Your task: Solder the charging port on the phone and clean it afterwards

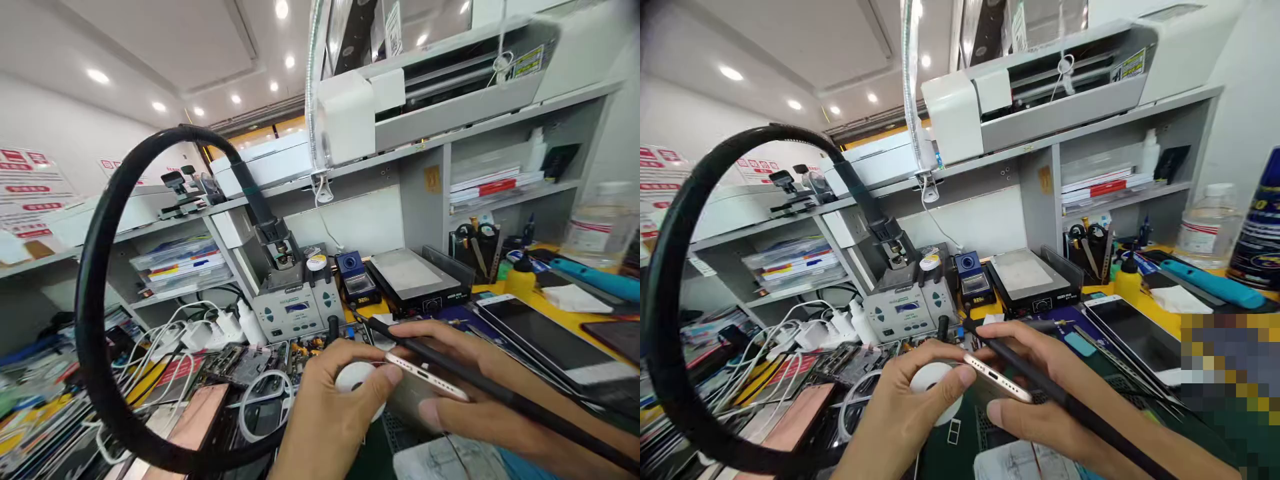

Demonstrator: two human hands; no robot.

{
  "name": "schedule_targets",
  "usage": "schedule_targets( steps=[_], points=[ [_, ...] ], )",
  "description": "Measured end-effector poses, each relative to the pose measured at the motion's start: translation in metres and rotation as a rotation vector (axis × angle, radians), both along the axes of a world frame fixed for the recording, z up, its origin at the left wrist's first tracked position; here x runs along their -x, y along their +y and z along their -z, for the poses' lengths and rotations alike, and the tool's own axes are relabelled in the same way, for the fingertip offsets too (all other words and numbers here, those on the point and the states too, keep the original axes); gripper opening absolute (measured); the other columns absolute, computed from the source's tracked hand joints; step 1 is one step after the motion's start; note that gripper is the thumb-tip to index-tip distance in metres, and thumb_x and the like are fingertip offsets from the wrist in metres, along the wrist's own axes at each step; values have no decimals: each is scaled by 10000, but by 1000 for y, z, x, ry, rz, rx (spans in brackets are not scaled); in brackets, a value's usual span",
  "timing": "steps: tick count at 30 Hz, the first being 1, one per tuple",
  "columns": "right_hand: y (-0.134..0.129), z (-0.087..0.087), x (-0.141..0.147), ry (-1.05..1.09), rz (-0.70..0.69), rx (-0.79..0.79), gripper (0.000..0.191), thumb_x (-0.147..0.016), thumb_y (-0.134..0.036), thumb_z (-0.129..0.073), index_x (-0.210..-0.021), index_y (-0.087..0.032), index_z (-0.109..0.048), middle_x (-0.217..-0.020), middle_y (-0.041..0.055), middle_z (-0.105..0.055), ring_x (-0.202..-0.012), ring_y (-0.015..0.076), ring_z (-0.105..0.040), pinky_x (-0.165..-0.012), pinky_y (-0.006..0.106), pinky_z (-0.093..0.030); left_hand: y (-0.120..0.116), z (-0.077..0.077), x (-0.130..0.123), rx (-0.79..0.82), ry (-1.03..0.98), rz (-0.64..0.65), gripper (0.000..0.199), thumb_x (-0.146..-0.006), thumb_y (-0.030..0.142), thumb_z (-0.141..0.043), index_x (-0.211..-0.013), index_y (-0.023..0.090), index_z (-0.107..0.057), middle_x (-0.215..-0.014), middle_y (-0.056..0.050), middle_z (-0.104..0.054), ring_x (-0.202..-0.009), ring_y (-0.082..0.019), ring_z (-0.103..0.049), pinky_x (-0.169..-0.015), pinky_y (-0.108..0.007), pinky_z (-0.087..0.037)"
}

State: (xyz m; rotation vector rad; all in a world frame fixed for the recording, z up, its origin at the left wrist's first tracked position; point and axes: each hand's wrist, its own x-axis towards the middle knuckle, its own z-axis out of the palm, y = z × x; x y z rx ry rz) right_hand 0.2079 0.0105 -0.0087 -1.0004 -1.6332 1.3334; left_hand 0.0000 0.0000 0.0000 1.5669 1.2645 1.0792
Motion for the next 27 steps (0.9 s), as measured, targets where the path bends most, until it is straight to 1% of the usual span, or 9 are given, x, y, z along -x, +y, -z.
schedule_targets(
  steps=[7, 11, 15, 17, 19, 21, 23, 25, 27],
  points=[
    [-1, 0, -1, 44, 8, 6, 597, -786, -422, -777, -1348, -315, -607, -1382, 57, -667, -1294, 294, -612, -987, 359, -587, 0, 1, 0, 70, -49, 25, 295, -852, 476, -746, -930, 193, -775, -850, -36, -715, -767, -165, -598, -641, -233, -412],
    [-3, -3, -2, 72, -12, 8, 653, -722, -430, -824, -1330, -306, -623, -1348, 68, -689, -1273, 324, -625, -965, 388, -595, 1, 3, 1, 74, -107, 55, 290, -823, 443, -788, -934, 175, -793, -849, -38, -713, -688, -119, -521, -600, -213, -372],
    [1, -2, -5, 123, 28, -13, 589, -716, -478, -828, -1263, -316, -679, -1290, 71, -727, -1228, 335, -654, -920, 404, -610, 3, 5, 3, 119, -89, 52, 323, -790, 472, -807, -883, 163, -780, -682, 14, -592, -565, -78, -409, -515, -195, -333],
    [7, -2, -9, 191, 76, -16, 467, -770, -517, -795, -1179, -301, -727, -1133, 77, -791, -1084, 291, -726, -863, 353, -622, 4, 6, 6, 146, -59, 45, 366, -774, 508, -804, -884, 161, -762, -645, 27, -545, -539, -81, -396, -472, -191, -335],
    [15, -3, -17, 327, 152, 38, 385, -810, -536, -761, -1072, -253, -767, -923, 89, -819, -856, 236, -764, -734, 282, -628, 5, 7, 8, 154, -44, 41, 396, -765, 530, -801, -888, 157, -750, -646, 25, -533, -547, -92, -412, -458, -192, -355],
    [23, -5, -26, 478, 235, 172, 356, -785, -489, -796, -1005, -210, -781, -767, 90, -800, -670, 208, -736, -572, 242, -603, 5, 8, 10, 151, -46, 48, 396, -768, 532, -799, -870, 153, -745, -639, 29, -518, -554, -91, -407, -475, -194, -364],
    [30, -9, -36, 583, 284, 320, 343, -718, -377, -857, -1000, -198, -780, -660, 63, -760, -546, 189, -684, -457, 230, -561, 6, 9, 12, 143, -60, 61, 381, -774, 519, -801, -854, 151, -746, -641, 31, -516, -557, -85, -396, -486, -192, -345],
    [35, -11, -42, 643, 299, 412, 340, -680, -272, -874, -998, -200, -778, -575, 22, -702, -462, 153, -626, -412, 210, -533, 6, 9, 12, 131, -68, 74, 374, -776, 511, -805, -852, 148, -751, -656, 25, -529, -567, -84, -397, -492, -194, -319],
    [38, -11, -46, 680, 306, 442, 301, -687, -231, -860, -972, -185, -776, -523, -2, -651, -413, 121, -579, -388, 187, -510, 7, 9, 13, 133, -71, 81, 379, -779, 515, -804, -862, 149, -754, -662, 23, -537, -573, -86, -400, -499, -199, -301]
  ],
)
